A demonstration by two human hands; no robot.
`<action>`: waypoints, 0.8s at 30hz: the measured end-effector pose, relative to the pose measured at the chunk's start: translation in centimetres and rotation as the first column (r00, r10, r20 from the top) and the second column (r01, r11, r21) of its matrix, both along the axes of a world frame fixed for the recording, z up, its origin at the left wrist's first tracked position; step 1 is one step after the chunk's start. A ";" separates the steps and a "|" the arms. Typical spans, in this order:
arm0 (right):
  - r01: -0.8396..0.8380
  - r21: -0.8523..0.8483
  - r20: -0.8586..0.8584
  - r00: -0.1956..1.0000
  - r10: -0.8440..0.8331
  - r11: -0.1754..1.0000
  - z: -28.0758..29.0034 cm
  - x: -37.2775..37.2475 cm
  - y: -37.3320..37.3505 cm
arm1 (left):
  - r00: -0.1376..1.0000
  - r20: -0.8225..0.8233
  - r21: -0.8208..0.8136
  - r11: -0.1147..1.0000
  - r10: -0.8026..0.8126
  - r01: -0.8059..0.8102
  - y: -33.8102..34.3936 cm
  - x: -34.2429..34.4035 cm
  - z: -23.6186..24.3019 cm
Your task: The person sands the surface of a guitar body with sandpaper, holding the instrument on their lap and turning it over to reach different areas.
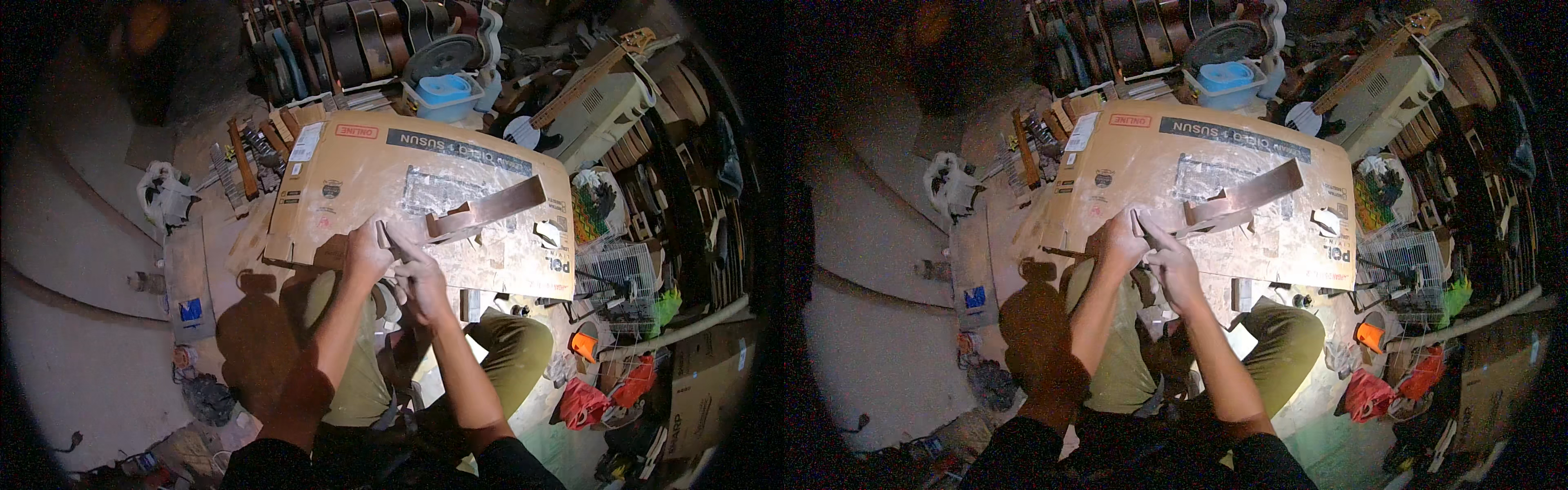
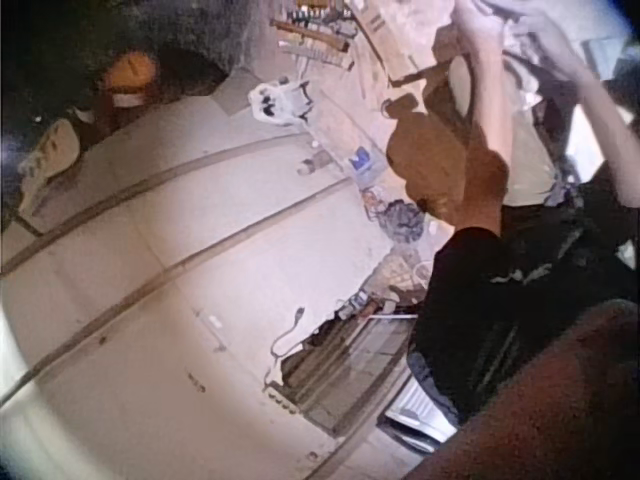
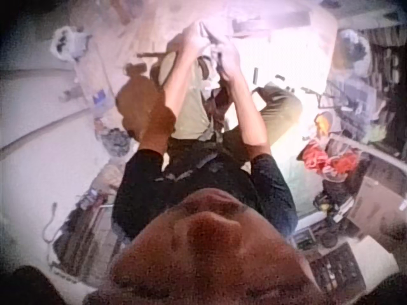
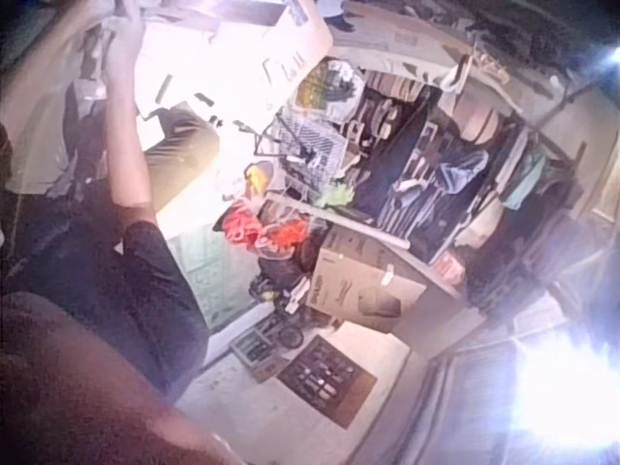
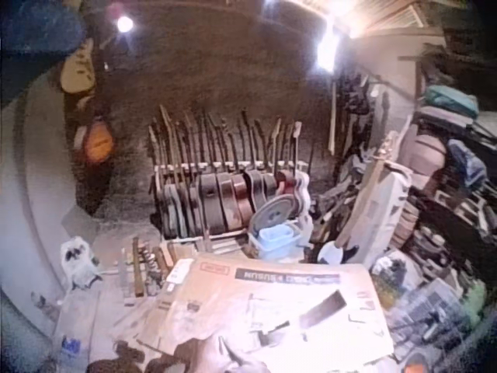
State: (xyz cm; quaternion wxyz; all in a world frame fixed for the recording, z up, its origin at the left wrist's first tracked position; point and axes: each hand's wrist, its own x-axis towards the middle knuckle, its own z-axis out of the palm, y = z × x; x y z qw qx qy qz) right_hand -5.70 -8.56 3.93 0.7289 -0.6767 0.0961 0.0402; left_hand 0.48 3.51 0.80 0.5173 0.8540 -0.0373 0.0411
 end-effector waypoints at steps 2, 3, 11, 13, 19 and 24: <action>0.065 -0.113 0.094 0.994 -0.055 0.991 0.7 0.3 -0.6 | 1.000 0.028 0.070 0.998 -0.010 0.008 -0.2 -0.2 1.7; 0.165 -0.231 0.247 0.963 -0.106 0.959 -0.8 0.4 -0.9 | 0.997 -0.067 -0.067 0.997 -0.047 0.043 -0.9 -0.3 1.9; 0.128 -0.128 0.184 0.978 -0.104 0.983 -0.6 0.9 -0.6 | 0.995 -0.096 -0.034 0.999 -0.034 0.031 -0.1 -0.1 1.2; 0.237 -0.323 0.416 0.905 -0.087 0.916 -3.3 0.7 -0.4 | 0.996 -0.087 -0.085 0.996 -0.030 0.023 -0.7 -0.5 1.4; 0.140 -0.115 0.313 0.945 -0.098 0.984 -1.2 1.8 -1.1 | 0.993 -0.082 -0.065 0.994 -0.088 0.083 -0.2 -0.2 1.4; -0.064 0.115 0.036 0.998 0.061 0.991 -2.8 1.2 0.7 | 0.992 -0.096 -0.112 0.991 -0.084 0.074 1.2 1.1 -1.9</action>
